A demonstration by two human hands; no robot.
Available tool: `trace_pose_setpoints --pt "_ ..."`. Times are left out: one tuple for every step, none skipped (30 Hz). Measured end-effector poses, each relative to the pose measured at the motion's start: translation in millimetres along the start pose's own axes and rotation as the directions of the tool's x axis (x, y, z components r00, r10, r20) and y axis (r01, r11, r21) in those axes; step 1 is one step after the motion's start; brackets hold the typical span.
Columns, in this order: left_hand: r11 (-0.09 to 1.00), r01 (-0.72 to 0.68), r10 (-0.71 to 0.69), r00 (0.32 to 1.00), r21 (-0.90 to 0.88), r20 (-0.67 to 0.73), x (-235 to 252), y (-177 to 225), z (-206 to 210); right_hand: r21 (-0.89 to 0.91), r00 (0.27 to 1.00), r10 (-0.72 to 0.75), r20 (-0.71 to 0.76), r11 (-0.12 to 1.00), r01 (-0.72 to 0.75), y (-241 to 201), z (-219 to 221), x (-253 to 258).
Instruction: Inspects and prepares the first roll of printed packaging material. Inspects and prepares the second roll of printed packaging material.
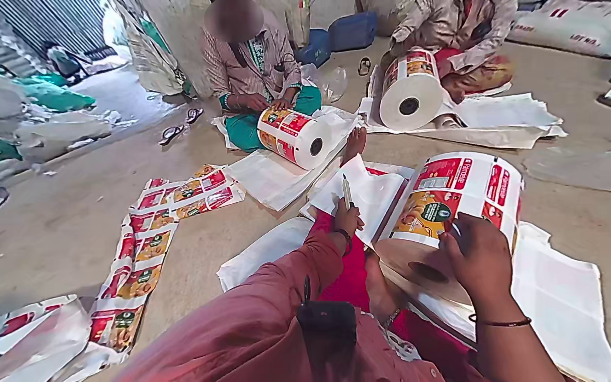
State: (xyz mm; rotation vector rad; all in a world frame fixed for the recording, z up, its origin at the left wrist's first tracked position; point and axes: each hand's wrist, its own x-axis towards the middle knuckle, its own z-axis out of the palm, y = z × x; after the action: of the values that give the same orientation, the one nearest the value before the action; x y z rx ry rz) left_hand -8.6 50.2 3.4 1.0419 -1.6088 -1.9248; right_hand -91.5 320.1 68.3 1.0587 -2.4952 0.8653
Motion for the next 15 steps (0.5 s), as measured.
trace_pose_setpoints --pt "1.000 0.000 0.000 1.000 -0.002 0.001 0.6 1.2 0.5 0.000 1.000 0.000 -0.001 1.000 0.000 0.4 -0.1 0.5" --pt "1.000 0.002 -0.002 1.000 -0.003 -0.001 0.9 1.1 0.6 -0.003 1.000 0.000 0.000 1.000 0.000 0.8 0.1 0.3" --pt "1.000 0.004 -0.004 1.000 -0.001 -0.004 0.9 0.3 0.4 -0.004 1.000 0.002 0.003 1.000 -0.002 0.6 -0.2 -0.5" --pt "1.000 0.003 -0.003 1.000 0.000 -0.005 1.4 0.4 0.5 -0.003 1.000 0.004 0.007 1.000 -0.004 0.2 -0.5 -0.5" --pt "1.000 0.004 -0.004 1.000 0.003 -0.005 1.4 0.7 0.2 -0.003 1.000 0.004 0.007 1.000 -0.004 -0.1 -0.6 -0.5" --pt "1.000 0.006 -0.006 1.000 0.004 -0.005 1.2 1.0 -0.2 -0.001 1.000 0.005 0.008 1.000 -0.005 -0.3 -0.5 -0.4" --pt "1.000 0.006 -0.006 1.000 0.001 -0.005 1.2 1.1 -0.1 0.000 1.000 0.003 0.008 1.000 -0.003 0.0 -0.3 -0.3" --pt "1.000 0.006 -0.006 1.000 0.000 -0.003 1.2 1.3 0.0 0.000 1.000 0.002 0.005 1.000 -0.002 0.2 0.0 -0.2" --pt "1.000 0.004 -0.004 1.000 -0.003 -0.003 1.0 1.4 0.0 0.003 1.000 0.002 0.005 1.000 -0.002 0.5 0.2 -0.3" --pt "1.000 0.003 -0.003 1.000 -0.006 -0.004 1.2 1.2 0.2 0.005 1.000 0.001 0.002 1.000 -0.001 0.5 0.1 -0.4" --pt "1.000 0.002 -0.003 1.000 -0.009 -0.006 1.6 0.4 0.2 0.006 1.000 0.000 -0.001 1.000 0.000 0.4 -0.1 -0.7" --pt "1.000 0.002 -0.003 1.000 -0.009 -0.007 1.6 -0.4 0.1 0.007 1.000 -0.001 -0.002 1.000 0.001 0.3 -0.2 -1.0" --pt "1.000 0.001 -0.002 1.000 -0.010 -0.007 1.9 -0.4 -0.1 0.007 1.000 -0.002 -0.001 1.000 0.002 0.3 -0.2 -0.8" --pt "1.000 0.001 -0.001 1.000 -0.010 -0.006 2.0 -0.4 -0.5 0.004 1.000 -0.003 -0.001 1.000 0.003 0.1 -0.2 -0.7" --pt "1.000 0.000 0.000 1.000 -0.010 -0.005 2.2 -0.4 -0.5 0.001 1.000 -0.005 0.000 1.000 0.005 -0.2 -0.4 -0.6"
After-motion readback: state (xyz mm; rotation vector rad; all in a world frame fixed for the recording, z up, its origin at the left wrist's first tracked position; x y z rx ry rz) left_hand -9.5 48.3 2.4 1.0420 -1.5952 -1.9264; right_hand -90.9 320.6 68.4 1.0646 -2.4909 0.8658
